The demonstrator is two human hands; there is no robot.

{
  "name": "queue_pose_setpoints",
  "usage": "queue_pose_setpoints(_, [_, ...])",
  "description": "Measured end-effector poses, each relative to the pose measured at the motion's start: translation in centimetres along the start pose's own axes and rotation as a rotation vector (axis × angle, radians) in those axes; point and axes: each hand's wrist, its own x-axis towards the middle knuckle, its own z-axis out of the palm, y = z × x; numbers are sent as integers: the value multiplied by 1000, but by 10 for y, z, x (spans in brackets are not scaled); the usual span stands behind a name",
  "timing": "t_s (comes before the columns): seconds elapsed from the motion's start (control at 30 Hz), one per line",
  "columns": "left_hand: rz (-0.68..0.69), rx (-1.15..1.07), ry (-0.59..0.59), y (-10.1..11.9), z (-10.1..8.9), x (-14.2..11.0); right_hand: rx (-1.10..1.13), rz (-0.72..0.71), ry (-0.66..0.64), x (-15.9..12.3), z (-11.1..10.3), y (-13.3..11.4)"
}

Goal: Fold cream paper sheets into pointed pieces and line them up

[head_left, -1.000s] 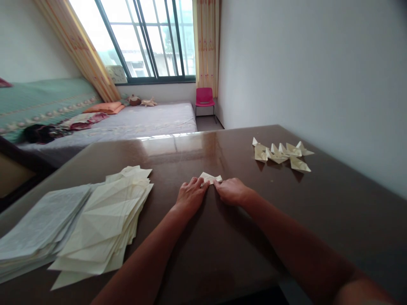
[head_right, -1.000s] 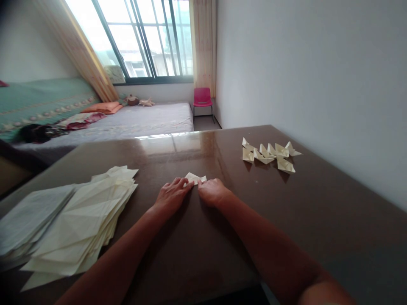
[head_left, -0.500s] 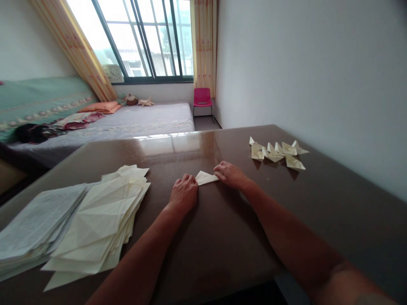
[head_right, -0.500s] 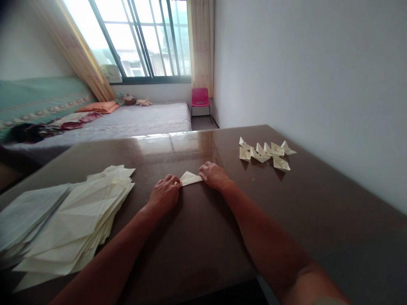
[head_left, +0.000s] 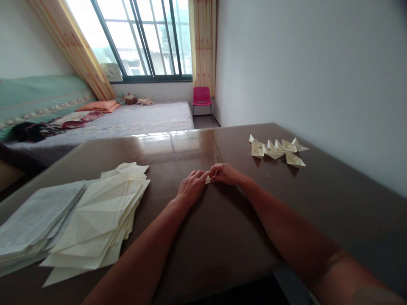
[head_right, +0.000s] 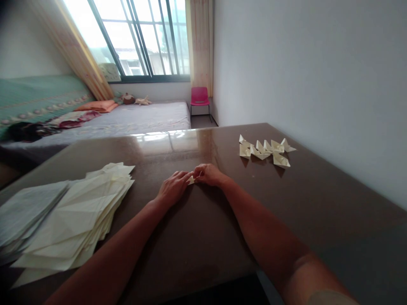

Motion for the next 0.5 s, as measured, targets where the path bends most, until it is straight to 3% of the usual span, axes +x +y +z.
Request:
queue_pose_setpoints(0.13, [14,14,-17,-2,-1,-1,99,85,-140,-5,-15,6])
queue_pose_setpoints(0.23, [13,41,-7,-2,-2,-2,-7,144,-83,-6,-19,5])
queue_pose_setpoints(0.33, [23,62,-15,-1,-2,-2,-122,117,-23,-3,-14,2])
queue_pose_setpoints(0.5, [28,113,-14,2,0,-3,-164,163,-6,1,-4,3])
